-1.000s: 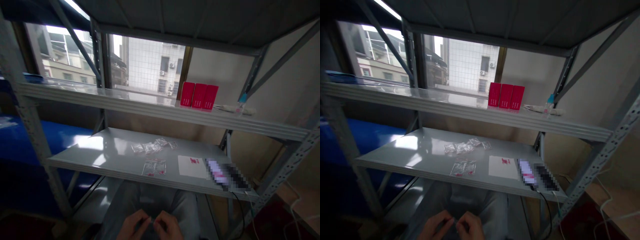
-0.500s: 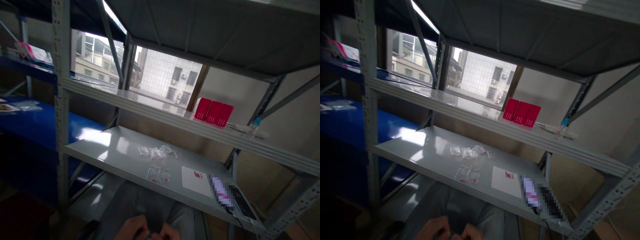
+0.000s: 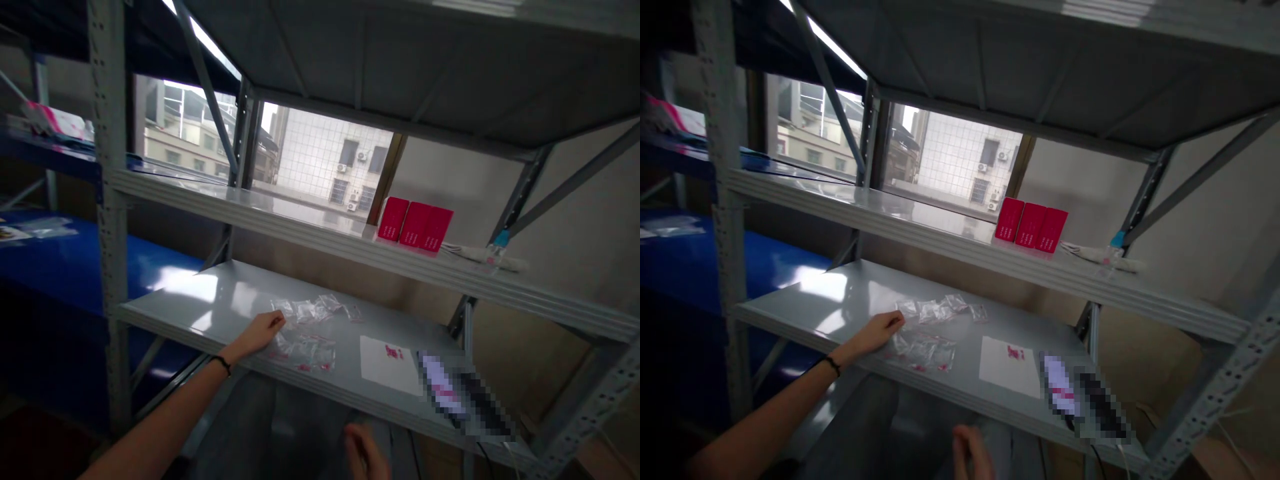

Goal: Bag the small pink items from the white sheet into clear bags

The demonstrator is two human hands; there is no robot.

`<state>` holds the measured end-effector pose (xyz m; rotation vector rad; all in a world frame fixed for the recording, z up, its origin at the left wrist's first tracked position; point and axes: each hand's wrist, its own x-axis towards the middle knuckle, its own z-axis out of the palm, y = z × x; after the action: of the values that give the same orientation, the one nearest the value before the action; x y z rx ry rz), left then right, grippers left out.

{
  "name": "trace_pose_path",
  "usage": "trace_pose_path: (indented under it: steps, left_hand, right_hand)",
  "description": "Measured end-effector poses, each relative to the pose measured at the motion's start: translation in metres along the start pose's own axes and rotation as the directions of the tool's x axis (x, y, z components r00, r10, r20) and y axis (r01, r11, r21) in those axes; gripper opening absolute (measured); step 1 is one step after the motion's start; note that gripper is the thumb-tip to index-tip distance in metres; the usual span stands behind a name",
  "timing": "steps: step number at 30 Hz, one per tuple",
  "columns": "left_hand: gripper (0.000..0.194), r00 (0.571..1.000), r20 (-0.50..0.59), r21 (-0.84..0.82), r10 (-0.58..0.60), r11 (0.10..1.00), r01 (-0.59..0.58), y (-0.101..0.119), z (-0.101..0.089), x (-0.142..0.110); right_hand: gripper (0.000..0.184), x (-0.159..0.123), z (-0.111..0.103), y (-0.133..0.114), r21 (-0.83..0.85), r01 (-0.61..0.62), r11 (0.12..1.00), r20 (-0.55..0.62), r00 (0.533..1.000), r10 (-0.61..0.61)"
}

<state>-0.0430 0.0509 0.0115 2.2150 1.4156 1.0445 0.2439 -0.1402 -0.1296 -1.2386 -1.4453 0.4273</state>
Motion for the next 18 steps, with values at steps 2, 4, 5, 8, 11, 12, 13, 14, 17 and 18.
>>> trace_pose_path:
  steps: [2, 4, 5, 8, 11, 12, 13, 14, 17, 18]
  left_hand:
    - [0.031, 1.000, 0.022, 0.050, 0.004, 0.999, -0.005, -0.004, 0.005, -0.003]
    - [0.028, 0.999, 0.041, 0.096, -0.002, 0.995, -0.002, -0.006, 0.008, -0.006]
    - [0.027, 0.999, 0.047, 0.117, -0.008, 0.993, 0.002, -0.006, 0.009, -0.007]
    - [0.024, 0.998, 0.065, 0.172, -0.016, 0.985, 0.004, -0.003, 0.016, -0.005]
    - [0.021, 0.995, 0.096, 0.212, 0.007, 0.977, -0.027, 0.003, 0.028, -0.001]
    - [0.021, 0.994, 0.106, 0.222, 0.017, 0.974, -0.040, 0.005, 0.032, 0.000]
    - [0.021, 0.993, 0.114, 0.233, 0.024, 0.971, -0.050, 0.006, 0.036, 0.002]
    - [0.022, 0.992, 0.119, 0.243, 0.028, 0.968, -0.056, 0.007, 0.039, 0.003]
    - [0.024, 0.992, 0.126, 0.270, 0.031, 0.961, -0.065, 0.006, 0.046, 0.008]
    - [0.025, 0.991, 0.127, 0.278, 0.030, 0.958, -0.064, 0.005, 0.046, 0.010]
  right_hand:
    - [0.031, 0.022, 0.003, -0.028, -0.057, 0.168, 0.984, 0.091, 0.982, -0.163]
    - [0.036, 0.053, 0.013, -0.056, -0.167, 0.300, 0.939, 0.202, 0.943, -0.265]
    - [0.038, 0.068, 0.021, -0.068, -0.253, 0.345, 0.904, 0.239, 0.928, -0.287]
    - [0.034, 0.100, 0.048, -0.085, -0.493, 0.390, 0.777, 0.337, 0.910, -0.243]
    - [0.030, 0.104, 0.061, -0.080, -0.605, 0.366, 0.707, 0.348, 0.920, -0.178]
    - [0.030, 0.101, 0.061, -0.076, -0.626, 0.350, 0.697, 0.336, 0.927, -0.164]
    - [0.031, 0.098, 0.060, -0.073, -0.642, 0.333, 0.690, 0.320, 0.935, -0.153]
    - [0.031, 0.095, 0.057, -0.070, -0.655, 0.316, 0.687, 0.304, 0.942, -0.143]
    - [0.032, 0.091, 0.048, -0.066, -0.674, 0.283, 0.682, 0.278, 0.953, -0.120]
    - [0.032, 0.091, 0.045, -0.065, -0.676, 0.280, 0.681, 0.278, 0.954, -0.115]
